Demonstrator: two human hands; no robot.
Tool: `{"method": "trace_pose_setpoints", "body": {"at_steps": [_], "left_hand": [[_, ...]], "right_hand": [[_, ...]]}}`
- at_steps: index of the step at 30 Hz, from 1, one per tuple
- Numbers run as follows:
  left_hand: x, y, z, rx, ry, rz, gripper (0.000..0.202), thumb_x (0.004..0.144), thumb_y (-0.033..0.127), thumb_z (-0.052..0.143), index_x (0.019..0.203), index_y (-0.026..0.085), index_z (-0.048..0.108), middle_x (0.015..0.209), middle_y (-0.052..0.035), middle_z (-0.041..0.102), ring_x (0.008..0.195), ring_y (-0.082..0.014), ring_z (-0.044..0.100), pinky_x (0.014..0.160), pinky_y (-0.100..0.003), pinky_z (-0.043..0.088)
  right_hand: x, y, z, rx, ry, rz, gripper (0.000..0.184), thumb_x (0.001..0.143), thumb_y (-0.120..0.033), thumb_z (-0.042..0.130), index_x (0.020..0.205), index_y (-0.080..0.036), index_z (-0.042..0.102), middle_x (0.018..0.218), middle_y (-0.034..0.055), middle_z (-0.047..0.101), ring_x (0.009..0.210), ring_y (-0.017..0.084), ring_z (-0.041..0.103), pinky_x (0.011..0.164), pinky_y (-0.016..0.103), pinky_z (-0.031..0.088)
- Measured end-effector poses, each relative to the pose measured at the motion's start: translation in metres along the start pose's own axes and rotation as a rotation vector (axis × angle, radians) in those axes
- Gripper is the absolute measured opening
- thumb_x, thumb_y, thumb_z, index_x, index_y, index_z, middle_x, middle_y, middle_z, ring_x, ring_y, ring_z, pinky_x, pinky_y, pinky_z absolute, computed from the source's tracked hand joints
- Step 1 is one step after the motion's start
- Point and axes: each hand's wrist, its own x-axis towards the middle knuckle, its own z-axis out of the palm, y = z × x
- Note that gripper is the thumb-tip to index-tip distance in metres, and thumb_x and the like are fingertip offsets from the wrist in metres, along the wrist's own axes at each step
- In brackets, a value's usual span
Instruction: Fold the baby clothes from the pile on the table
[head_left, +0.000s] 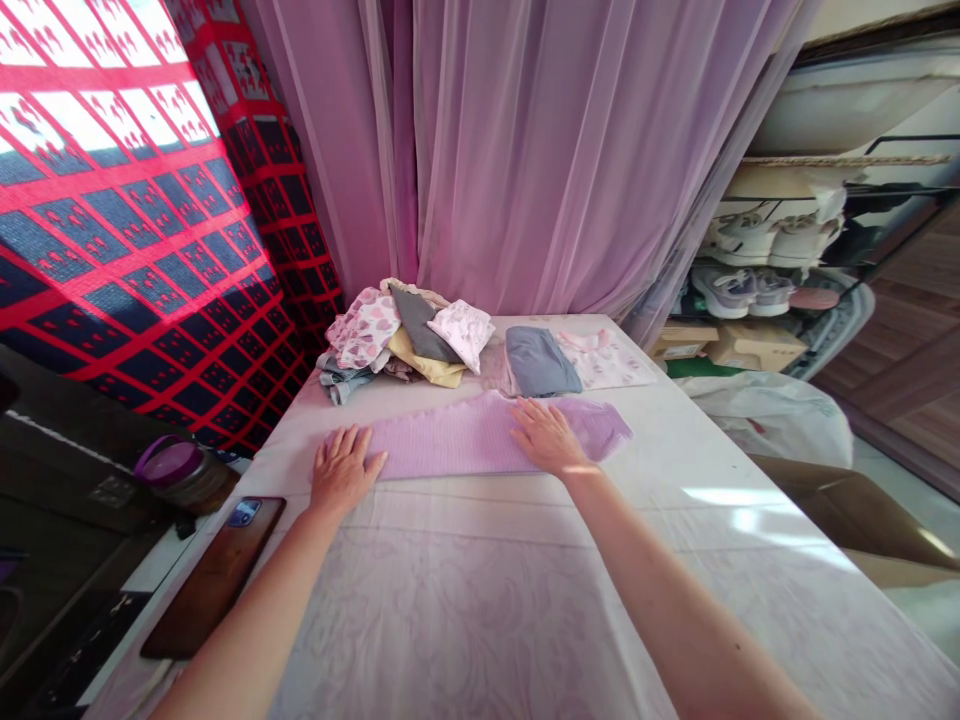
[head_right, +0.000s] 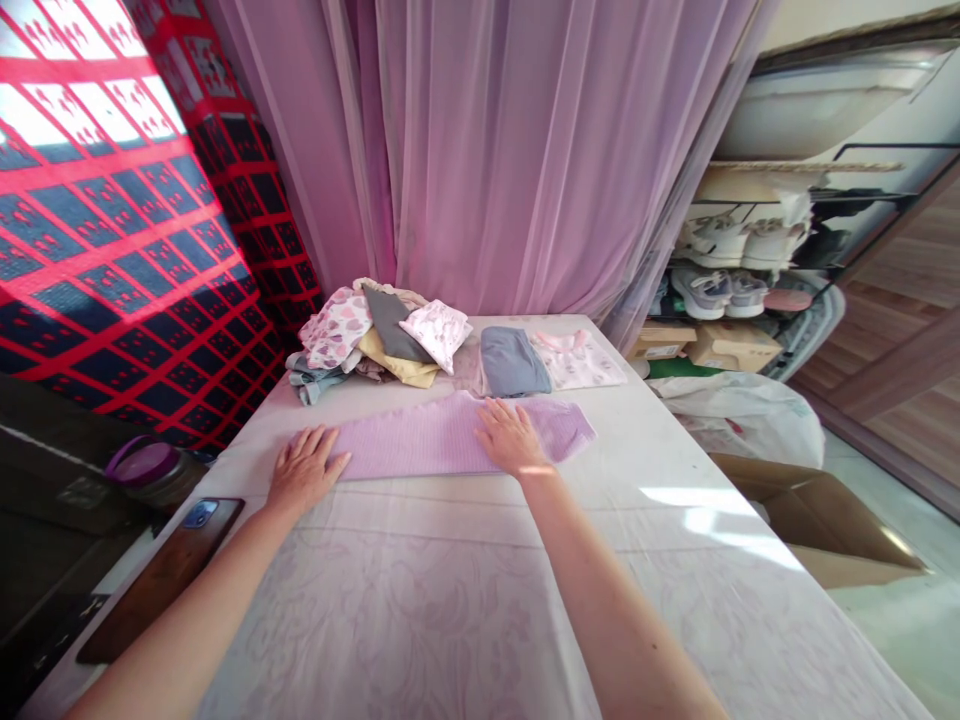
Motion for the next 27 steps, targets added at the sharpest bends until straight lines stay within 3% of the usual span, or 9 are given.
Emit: {"method": "trace_pose_setpoints", "body": {"at_steps": [8, 11, 13, 16, 20, 24, 27], "left_hand": [[-0.003, 0.0, 0.003, -0.006, 0.075, 0.009, 0.053, 0.094, 0.044, 0.041, 0.143, 0.025, 0.048, 0.154, -0.0106, 0.042, 0.144, -0.0289, 0.03, 0.116, -0.052, 0.023], [-0.004, 0.001, 0.003, 0.002, 0.083, 0.01, 0.053, 0.095, 0.044, 0.04, 0.143, 0.025, 0.048, 0.154, -0.0106, 0.043, 0.144, -0.0291, 0.03, 0.116, -0.052, 0.023], [-0.005, 0.0, 0.003, 0.002, 0.094, 0.016, 0.053, 0.094, 0.044, 0.041, 0.142, 0.024, 0.049, 0.153, -0.0111, 0.044, 0.144, -0.0295, 0.031, 0.116, -0.052, 0.023], [-0.004, 0.0, 0.004, 0.014, 0.114, 0.024, 0.053, 0.094, 0.044, 0.041, 0.142, 0.023, 0.05, 0.152, -0.0119, 0.045, 0.143, -0.0297, 0.033, 0.115, -0.052, 0.024], [-0.005, 0.001, 0.004, 0.031, 0.12, 0.029, 0.053, 0.095, 0.044, 0.041, 0.142, 0.02, 0.05, 0.152, -0.0123, 0.045, 0.143, -0.0296, 0.033, 0.115, -0.052, 0.025], [-0.005, 0.002, 0.002, 0.026, 0.128, 0.023, 0.051, 0.094, 0.043, 0.043, 0.141, 0.023, 0.051, 0.152, -0.0112, 0.046, 0.142, -0.0293, 0.034, 0.115, -0.051, 0.026], [-0.005, 0.002, 0.001, 0.015, 0.124, 0.02, 0.051, 0.094, 0.043, 0.043, 0.141, 0.023, 0.051, 0.152, -0.0114, 0.046, 0.143, -0.0296, 0.034, 0.115, -0.051, 0.026]], "right_hand": [[0.015, -0.012, 0.01, 0.033, -0.092, 0.013, 0.053, 0.1, -0.045, 0.031, 0.149, -0.023, 0.039, 0.159, 0.0091, 0.032, 0.147, 0.025, 0.025, 0.114, 0.052, 0.023], [0.016, -0.013, 0.005, 0.015, -0.069, 0.005, 0.051, 0.1, -0.045, 0.034, 0.146, -0.023, 0.044, 0.157, 0.0087, 0.036, 0.144, 0.025, 0.03, 0.112, 0.048, 0.026], [0.015, -0.01, -0.001, 0.013, -0.031, 0.03, 0.045, 0.1, -0.042, 0.036, 0.139, -0.025, 0.053, 0.151, 0.0068, 0.047, 0.137, 0.024, 0.04, 0.108, 0.041, 0.031], [0.013, 0.004, -0.012, 0.001, 0.031, 0.156, 0.042, 0.101, -0.031, 0.031, 0.123, -0.022, 0.064, 0.131, 0.0101, 0.064, 0.12, 0.025, 0.055, 0.1, 0.037, 0.036], [0.011, 0.039, -0.023, -0.062, 0.046, 0.365, 0.042, 0.096, -0.022, 0.032, 0.125, -0.014, 0.061, 0.125, 0.018, 0.064, 0.12, 0.03, 0.054, 0.101, 0.046, 0.033], [0.012, 0.065, -0.027, -0.076, -0.037, 0.37, 0.046, 0.089, -0.028, 0.047, 0.133, -0.017, 0.056, 0.126, 0.0149, 0.065, 0.12, 0.029, 0.054, 0.104, 0.048, 0.03], [0.013, 0.07, -0.032, -0.089, -0.074, 0.338, 0.045, 0.085, -0.027, 0.051, 0.129, -0.021, 0.061, 0.123, 0.013, 0.066, 0.115, 0.029, 0.056, 0.099, 0.045, 0.033]]}}
